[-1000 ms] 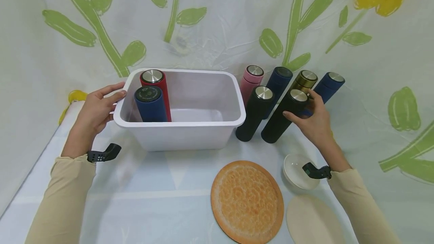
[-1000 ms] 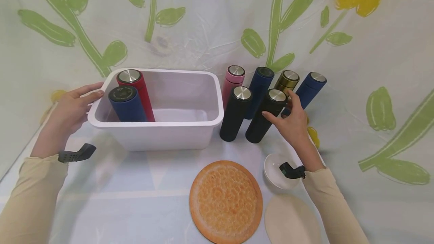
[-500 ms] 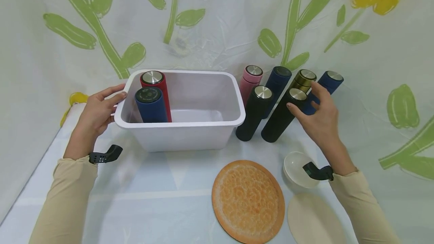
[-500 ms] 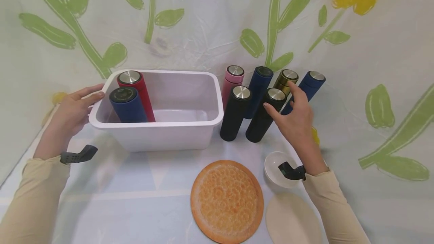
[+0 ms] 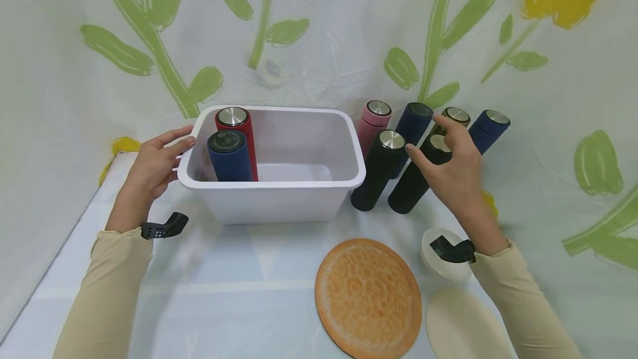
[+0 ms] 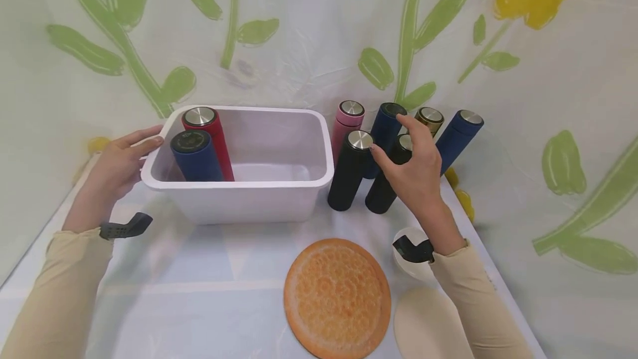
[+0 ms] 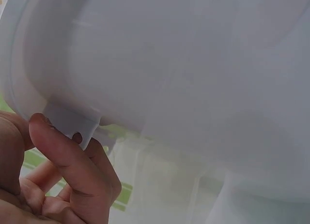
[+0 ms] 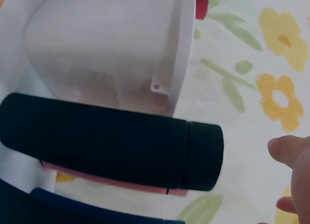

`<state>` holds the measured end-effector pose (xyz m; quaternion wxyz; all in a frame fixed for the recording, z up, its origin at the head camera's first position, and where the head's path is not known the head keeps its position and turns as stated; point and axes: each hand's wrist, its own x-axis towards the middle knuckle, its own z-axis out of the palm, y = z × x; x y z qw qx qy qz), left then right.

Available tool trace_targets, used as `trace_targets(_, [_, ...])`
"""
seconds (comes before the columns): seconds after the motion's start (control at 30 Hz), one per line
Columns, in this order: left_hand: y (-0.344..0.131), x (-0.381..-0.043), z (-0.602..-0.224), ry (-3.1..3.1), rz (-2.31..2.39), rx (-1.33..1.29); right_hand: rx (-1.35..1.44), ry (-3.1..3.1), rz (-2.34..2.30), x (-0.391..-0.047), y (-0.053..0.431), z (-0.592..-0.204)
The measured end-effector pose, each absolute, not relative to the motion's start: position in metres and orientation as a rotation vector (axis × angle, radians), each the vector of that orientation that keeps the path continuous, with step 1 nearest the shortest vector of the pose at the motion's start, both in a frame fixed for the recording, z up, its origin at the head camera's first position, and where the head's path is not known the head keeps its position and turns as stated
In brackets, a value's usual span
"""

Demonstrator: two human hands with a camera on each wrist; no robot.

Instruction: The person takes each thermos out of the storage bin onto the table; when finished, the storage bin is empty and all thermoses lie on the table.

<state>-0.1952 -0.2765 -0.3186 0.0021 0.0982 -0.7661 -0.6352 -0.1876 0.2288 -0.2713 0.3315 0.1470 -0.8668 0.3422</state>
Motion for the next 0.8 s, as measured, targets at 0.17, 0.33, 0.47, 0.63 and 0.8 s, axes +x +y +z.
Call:
trace_targets(0.17, [-0.275, -0.196, -0.318, -2.414, -1.975, 0.315, 0.429, -2.263, 0.891, -0.19, 0.219, -0.276])
trace_targets(0.33, [-0.276, -0.197, -0.319, -2.417, -1.976, 0.323, 0.491, -2.24, 0.877, -0.191, 0.21, -0.279])
trace_targets(0.47, [-0.276, -0.198, -0.32, -2.418, -1.971, 0.326, 0.564, -2.228, 0.853, -0.191, 0.201, -0.279])
trace_targets(0.63, [-0.278, -0.2, -0.322, -2.419, -1.972, 0.325, 0.66, -2.206, 0.842, -0.189, 0.19, -0.279])
trace_targets(0.8, [-0.277, -0.201, -0.322, -2.419, -1.988, 0.33, 0.745, -2.157, 0.858, -0.187, 0.175, -0.276])
